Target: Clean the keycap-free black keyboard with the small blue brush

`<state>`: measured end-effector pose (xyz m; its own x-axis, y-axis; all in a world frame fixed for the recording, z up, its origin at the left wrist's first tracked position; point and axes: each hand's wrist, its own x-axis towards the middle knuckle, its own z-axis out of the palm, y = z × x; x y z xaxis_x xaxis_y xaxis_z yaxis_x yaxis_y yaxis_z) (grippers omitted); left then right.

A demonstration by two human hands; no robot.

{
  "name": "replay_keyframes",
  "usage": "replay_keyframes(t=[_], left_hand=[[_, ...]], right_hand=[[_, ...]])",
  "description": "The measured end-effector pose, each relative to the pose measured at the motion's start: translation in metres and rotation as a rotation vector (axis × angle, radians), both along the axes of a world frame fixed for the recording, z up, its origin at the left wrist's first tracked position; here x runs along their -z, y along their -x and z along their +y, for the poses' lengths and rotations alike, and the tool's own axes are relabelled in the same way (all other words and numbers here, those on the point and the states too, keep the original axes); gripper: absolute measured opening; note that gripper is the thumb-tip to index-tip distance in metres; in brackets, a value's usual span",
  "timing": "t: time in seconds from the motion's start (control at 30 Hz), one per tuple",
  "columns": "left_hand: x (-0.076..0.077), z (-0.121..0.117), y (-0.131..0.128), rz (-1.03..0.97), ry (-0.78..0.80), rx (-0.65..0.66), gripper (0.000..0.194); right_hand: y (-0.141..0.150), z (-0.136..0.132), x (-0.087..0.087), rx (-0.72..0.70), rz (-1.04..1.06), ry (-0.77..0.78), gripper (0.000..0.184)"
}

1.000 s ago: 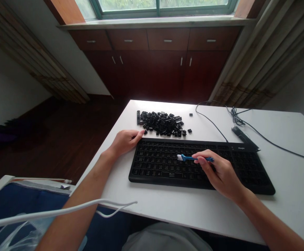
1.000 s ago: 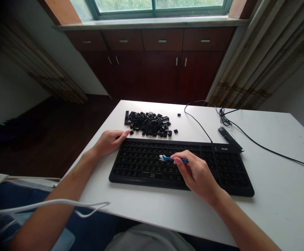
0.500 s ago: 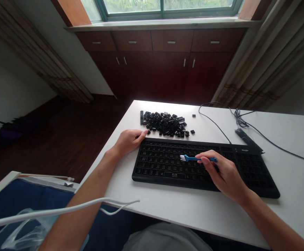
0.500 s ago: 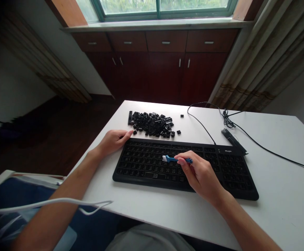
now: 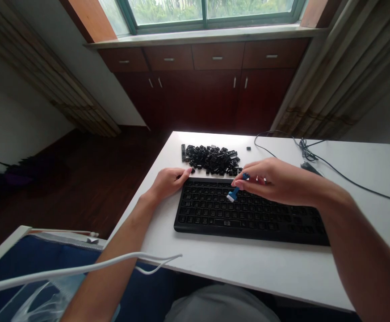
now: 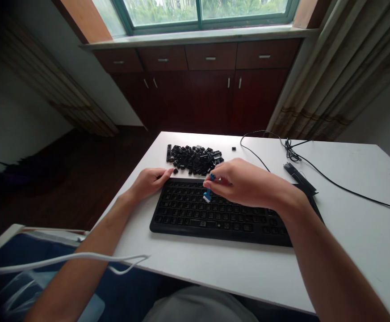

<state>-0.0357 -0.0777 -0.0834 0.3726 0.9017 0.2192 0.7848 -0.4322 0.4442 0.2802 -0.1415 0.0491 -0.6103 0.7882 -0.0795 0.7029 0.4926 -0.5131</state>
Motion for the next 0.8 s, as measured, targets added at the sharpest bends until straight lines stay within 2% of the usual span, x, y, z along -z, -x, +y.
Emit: replay_keyframes(t=[0.1,0.23,0.4,0.57,0.8], left_hand=[[0.002,0.000,0.001,-0.011,-0.010,0.002,0.051],[0.002,0.001,0.001,-0.017,-0.023,0.007,0.051],[0.000,0.001,0.000,-0.003,-0.010,-0.003,0.051],[0.000,0.001,-0.001,-0.012,-0.006,0.009,0.051],[0.000,0.001,-0.002,0.012,0.013,-0.002,0.050]], right_hand=[[0.000,0.012,-0.013,0.059,-0.087,0.018,0.040],[-0.004,0.018,-0.018,0.114,-0.205,0.105,0.046],[-0.002,0.018,-0.011,0.109,-0.181,0.107,0.035],[0.006,0.018,-0.005,0.093,-0.174,0.086,0.036],[0.015,0.017,0.000,0.088,-0.153,0.114,0.026]])
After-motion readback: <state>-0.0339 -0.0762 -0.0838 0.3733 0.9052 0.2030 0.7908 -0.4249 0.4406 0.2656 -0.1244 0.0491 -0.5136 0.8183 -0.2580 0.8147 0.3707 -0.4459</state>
